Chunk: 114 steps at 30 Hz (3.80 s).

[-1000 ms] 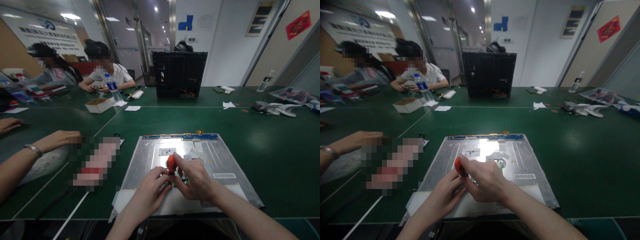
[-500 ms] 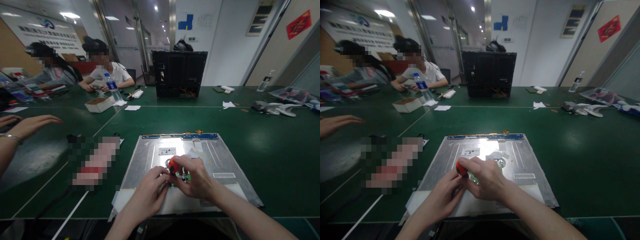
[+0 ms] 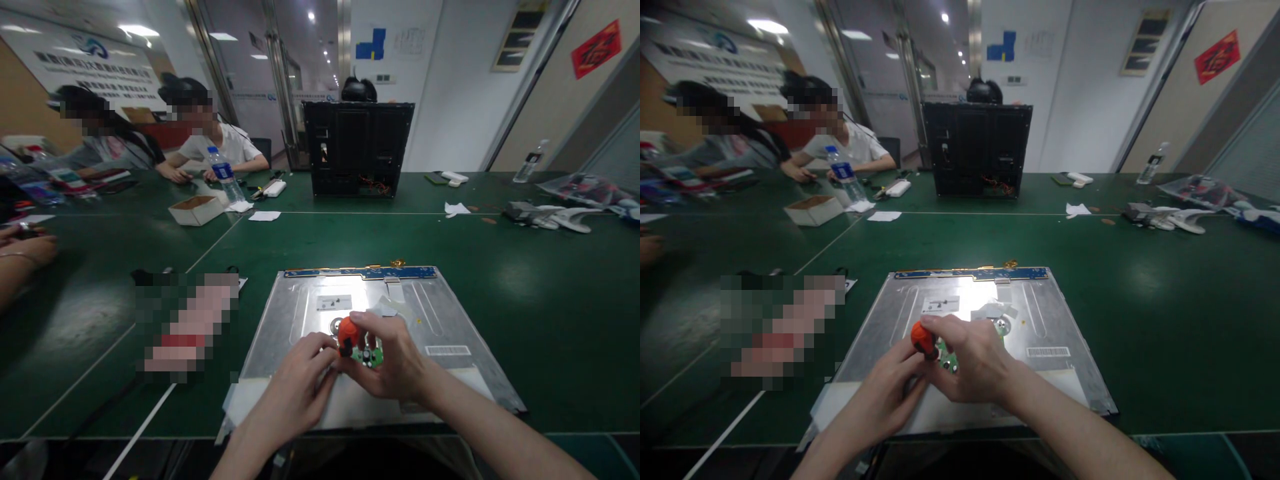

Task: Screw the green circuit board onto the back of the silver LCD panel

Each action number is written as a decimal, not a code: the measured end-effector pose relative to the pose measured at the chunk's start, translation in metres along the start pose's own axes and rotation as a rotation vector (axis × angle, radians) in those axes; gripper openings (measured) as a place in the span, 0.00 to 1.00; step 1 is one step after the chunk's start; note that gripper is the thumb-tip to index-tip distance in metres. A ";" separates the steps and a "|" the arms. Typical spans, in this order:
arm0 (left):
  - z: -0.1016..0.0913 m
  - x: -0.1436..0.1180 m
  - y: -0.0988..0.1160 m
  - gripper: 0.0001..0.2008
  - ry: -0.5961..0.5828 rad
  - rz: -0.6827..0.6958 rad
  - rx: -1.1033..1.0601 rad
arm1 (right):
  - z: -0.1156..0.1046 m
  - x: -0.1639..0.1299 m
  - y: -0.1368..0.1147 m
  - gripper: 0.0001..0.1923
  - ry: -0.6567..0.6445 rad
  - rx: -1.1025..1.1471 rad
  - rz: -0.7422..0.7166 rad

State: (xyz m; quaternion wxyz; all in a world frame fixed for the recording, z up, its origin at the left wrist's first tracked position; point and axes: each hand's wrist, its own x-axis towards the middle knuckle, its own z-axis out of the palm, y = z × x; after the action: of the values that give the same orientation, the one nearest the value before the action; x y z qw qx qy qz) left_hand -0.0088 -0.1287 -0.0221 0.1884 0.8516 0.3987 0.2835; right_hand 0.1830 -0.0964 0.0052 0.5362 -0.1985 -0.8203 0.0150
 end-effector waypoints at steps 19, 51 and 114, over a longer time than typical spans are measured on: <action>-0.003 0.002 0.003 0.09 -0.024 -0.017 -0.002 | 0.001 -0.003 0.003 0.28 0.019 -0.006 0.000; -0.003 0.002 0.002 0.12 -0.027 -0.010 -0.008 | 0.004 -0.007 0.003 0.32 -0.055 -0.027 0.044; -0.003 0.002 0.003 0.09 -0.036 -0.027 -0.031 | 0.003 -0.006 0.003 0.32 -0.057 0.025 0.118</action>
State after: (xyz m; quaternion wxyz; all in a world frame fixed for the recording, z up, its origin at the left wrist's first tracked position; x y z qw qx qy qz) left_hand -0.0080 -0.1291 -0.0178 0.2124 0.8481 0.4021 0.2718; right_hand 0.1831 -0.0946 -0.0021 0.5132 -0.2391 -0.8219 0.0626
